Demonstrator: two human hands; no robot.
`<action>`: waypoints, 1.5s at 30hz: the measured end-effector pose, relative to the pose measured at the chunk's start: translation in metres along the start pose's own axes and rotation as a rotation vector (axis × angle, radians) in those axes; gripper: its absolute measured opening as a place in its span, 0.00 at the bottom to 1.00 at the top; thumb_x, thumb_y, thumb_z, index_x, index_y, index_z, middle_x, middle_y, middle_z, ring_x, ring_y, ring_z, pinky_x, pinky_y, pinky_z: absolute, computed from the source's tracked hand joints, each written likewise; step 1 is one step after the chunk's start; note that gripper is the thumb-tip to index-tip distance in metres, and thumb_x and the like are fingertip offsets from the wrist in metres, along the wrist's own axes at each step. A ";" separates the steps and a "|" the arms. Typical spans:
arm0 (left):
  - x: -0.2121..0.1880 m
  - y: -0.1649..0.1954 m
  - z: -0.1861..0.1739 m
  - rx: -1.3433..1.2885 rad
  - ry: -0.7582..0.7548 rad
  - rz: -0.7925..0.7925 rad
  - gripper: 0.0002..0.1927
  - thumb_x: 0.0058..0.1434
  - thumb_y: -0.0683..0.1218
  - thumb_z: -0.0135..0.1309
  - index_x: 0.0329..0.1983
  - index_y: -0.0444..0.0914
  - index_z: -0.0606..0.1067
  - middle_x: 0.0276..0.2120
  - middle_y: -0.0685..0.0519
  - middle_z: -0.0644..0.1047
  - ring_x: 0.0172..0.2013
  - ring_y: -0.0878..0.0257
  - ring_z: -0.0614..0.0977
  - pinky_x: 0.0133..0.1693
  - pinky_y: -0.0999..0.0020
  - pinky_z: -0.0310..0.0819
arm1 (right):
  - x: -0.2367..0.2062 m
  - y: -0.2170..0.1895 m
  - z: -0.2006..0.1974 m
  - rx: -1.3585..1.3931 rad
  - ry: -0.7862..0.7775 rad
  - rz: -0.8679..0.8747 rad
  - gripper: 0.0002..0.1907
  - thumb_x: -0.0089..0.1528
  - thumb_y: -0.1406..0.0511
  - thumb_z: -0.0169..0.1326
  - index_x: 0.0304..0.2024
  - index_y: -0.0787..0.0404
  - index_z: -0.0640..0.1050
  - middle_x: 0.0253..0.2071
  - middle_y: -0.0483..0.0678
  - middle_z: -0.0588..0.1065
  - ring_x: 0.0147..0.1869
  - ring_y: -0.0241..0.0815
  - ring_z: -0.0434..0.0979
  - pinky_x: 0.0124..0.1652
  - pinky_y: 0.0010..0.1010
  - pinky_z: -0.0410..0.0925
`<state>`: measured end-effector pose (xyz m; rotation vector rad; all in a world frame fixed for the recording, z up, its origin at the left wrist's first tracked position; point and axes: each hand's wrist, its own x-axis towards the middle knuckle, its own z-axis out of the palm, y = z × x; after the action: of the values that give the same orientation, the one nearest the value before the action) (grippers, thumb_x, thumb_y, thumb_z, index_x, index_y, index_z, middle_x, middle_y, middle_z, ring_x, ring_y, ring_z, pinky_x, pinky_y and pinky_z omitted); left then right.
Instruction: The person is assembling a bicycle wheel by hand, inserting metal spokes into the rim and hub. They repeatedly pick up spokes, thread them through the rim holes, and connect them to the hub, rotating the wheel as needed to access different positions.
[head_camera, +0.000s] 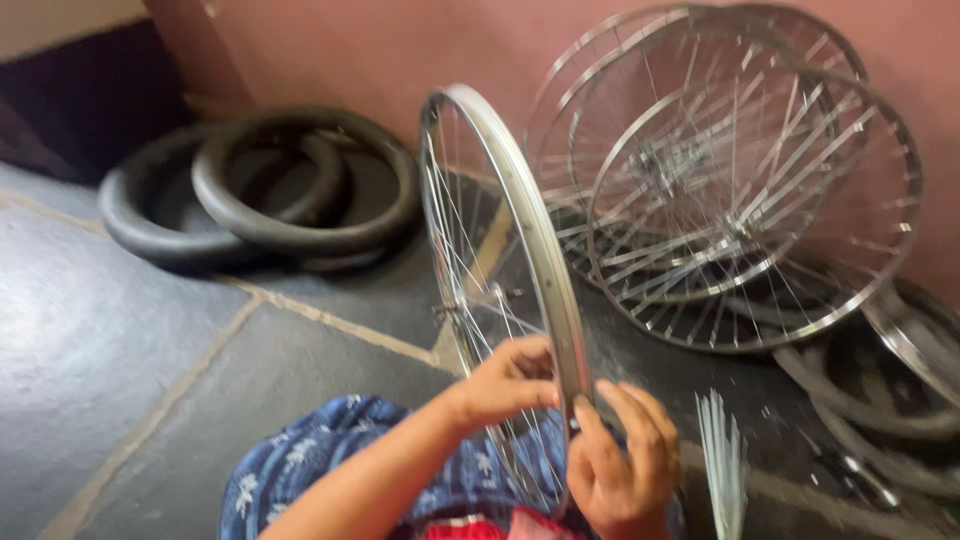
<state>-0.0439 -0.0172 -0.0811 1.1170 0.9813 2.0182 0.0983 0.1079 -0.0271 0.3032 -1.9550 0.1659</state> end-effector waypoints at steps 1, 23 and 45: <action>0.000 -0.004 0.002 -0.095 0.034 -0.074 0.12 0.62 0.41 0.61 0.49 0.36 0.78 0.41 0.56 0.80 0.42 0.68 0.79 0.45 0.72 0.76 | -0.003 0.002 -0.003 0.009 -0.036 -0.001 0.15 0.57 0.75 0.56 0.47 0.63 0.79 0.51 0.56 0.74 0.55 0.58 0.76 0.54 0.44 0.71; -0.009 -0.004 -0.005 0.023 -0.032 -0.071 0.10 0.66 0.45 0.59 0.48 0.37 0.78 0.43 0.56 0.77 0.45 0.67 0.77 0.50 0.70 0.74 | -0.114 -0.010 0.027 1.015 -0.044 0.603 0.25 0.71 0.77 0.38 0.70 0.63 0.53 0.63 0.58 0.71 0.55 0.41 0.79 0.56 0.31 0.74; -0.008 -0.002 -0.011 0.576 -0.068 0.142 0.11 0.75 0.48 0.50 0.47 0.38 0.80 0.45 0.57 0.79 0.52 0.64 0.77 0.63 0.61 0.63 | -0.113 -0.012 0.025 0.960 -0.111 0.640 0.22 0.72 0.74 0.38 0.68 0.63 0.55 0.50 0.56 0.76 0.49 0.42 0.80 0.50 0.31 0.75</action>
<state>-0.0495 -0.0257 -0.0899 1.5763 1.5405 1.8331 0.1212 0.1048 -0.1409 0.2844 -1.8931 1.5426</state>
